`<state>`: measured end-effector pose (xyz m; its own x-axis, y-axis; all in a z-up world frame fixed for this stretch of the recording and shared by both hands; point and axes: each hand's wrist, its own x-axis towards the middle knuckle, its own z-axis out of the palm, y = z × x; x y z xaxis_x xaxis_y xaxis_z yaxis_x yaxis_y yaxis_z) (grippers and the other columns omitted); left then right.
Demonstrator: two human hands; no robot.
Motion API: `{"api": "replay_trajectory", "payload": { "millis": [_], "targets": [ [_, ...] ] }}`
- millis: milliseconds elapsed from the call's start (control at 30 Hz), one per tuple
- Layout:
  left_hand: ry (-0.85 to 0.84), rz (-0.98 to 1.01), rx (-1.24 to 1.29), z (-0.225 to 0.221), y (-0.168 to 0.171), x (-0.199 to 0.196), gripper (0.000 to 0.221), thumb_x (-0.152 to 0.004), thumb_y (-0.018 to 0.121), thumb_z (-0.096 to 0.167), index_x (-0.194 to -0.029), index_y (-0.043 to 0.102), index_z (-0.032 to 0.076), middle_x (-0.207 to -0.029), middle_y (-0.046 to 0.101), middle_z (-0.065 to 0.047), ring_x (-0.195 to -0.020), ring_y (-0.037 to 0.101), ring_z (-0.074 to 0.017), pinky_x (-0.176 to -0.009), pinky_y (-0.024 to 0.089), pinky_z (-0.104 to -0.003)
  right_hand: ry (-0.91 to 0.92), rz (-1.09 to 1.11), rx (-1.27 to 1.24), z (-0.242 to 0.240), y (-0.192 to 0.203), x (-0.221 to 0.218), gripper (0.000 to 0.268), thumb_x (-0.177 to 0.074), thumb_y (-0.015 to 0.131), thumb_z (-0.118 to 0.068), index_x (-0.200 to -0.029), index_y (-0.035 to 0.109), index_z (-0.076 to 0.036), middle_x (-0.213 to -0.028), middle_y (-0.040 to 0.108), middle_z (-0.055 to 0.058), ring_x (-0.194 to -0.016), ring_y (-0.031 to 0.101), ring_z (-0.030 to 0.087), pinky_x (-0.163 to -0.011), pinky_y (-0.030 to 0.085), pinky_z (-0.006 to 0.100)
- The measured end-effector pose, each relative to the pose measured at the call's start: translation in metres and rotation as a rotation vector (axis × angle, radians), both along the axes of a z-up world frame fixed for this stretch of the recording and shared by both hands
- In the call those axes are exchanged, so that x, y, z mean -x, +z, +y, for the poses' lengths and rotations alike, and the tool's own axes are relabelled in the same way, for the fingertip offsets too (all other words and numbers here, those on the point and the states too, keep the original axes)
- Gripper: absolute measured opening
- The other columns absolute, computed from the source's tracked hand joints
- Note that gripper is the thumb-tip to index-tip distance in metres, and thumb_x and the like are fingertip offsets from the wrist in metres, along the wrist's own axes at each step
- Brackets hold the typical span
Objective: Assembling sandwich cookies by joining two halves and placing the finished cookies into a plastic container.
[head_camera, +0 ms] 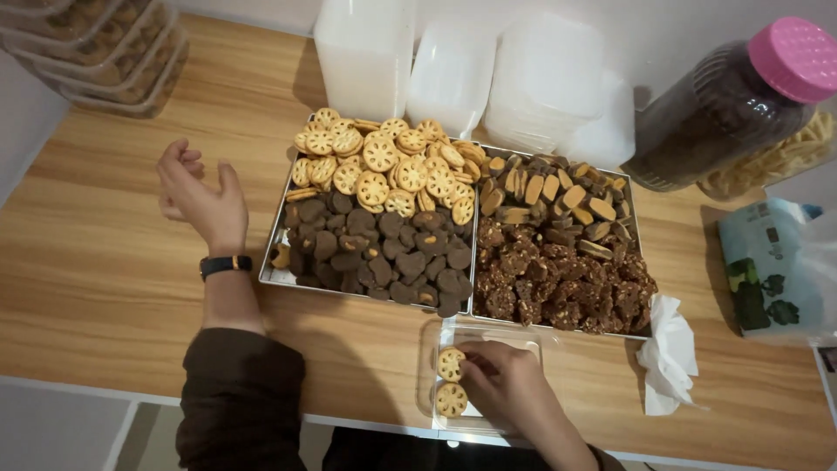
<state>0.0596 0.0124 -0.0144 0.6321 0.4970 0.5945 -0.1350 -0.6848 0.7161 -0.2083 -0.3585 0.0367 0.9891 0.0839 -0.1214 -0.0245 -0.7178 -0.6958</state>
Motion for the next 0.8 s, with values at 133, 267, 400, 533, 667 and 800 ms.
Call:
{"api": "replay_trajectory", "payload": {
  "millis": [133,267,400,533,667,800],
  "targets": [
    [-0.006,0.018,0.001,0.000,0.002,-0.001,0.045,-0.086,0.067,0.008,-0.129,0.053,0.010,-0.110,0.057,-0.003,-0.097,0.057,-0.0199,-0.092,0.025,-0.042,0.072,-0.103,0.019,-0.008,-0.008,0.002,0.035,-0.086,0.075,-0.013,-0.122,0.075,-0.014,-0.114,0.081,0.007,-0.096,0.082,0.020,-0.088,0.067,0.032],
    [-0.016,0.016,0.000,0.001,0.001,0.000,0.045,-0.088,0.068,0.007,-0.130,0.052,0.011,-0.111,0.057,-0.003,-0.097,0.057,-0.0196,-0.092,0.025,-0.042,0.087,-0.090,0.006,-0.008,-0.005,0.005,0.035,-0.089,0.072,-0.017,-0.124,0.075,-0.015,-0.121,0.079,0.007,-0.105,0.079,0.021,-0.092,0.066,0.034],
    [-0.021,0.027,0.011,-0.001,0.005,0.002,0.043,-0.089,0.067,0.007,-0.129,0.052,0.012,-0.111,0.055,-0.002,-0.097,0.057,-0.0194,-0.093,0.025,-0.043,0.082,-0.102,-0.042,-0.003,0.000,0.006,0.036,-0.083,0.076,-0.011,-0.119,0.074,-0.010,-0.118,0.078,0.009,-0.100,0.080,0.021,-0.088,0.069,0.032],
    [-0.018,0.043,-0.013,-0.001,0.005,0.001,0.043,-0.087,0.068,0.007,-0.128,0.054,0.011,-0.110,0.056,-0.003,-0.096,0.058,-0.0193,-0.092,0.025,-0.042,0.154,-0.144,-0.030,-0.002,0.002,0.004,0.032,-0.088,0.075,-0.014,-0.119,0.073,-0.008,-0.117,0.078,0.009,-0.102,0.079,0.021,-0.094,0.066,0.031],
    [-0.021,0.052,-0.017,0.000,0.003,0.000,0.043,-0.088,0.068,0.007,-0.128,0.054,0.011,-0.112,0.056,-0.002,-0.096,0.058,-0.0187,-0.094,0.025,-0.042,0.152,-0.115,-0.056,0.001,0.009,0.004,0.028,-0.089,0.072,-0.013,-0.116,0.072,-0.006,-0.115,0.078,0.009,-0.093,0.081,0.023,-0.084,0.072,0.032],
    [-0.025,0.038,-0.028,0.002,-0.002,-0.003,0.043,-0.088,0.069,0.009,-0.129,0.054,0.011,-0.110,0.057,-0.001,-0.093,0.059,-0.0176,-0.092,0.025,-0.042,0.175,-0.114,-0.077,-0.002,0.012,0.004,0.030,-0.090,0.072,-0.017,-0.119,0.072,-0.009,-0.116,0.079,0.007,-0.093,0.082,0.019,-0.082,0.069,0.031]
  ]
}}
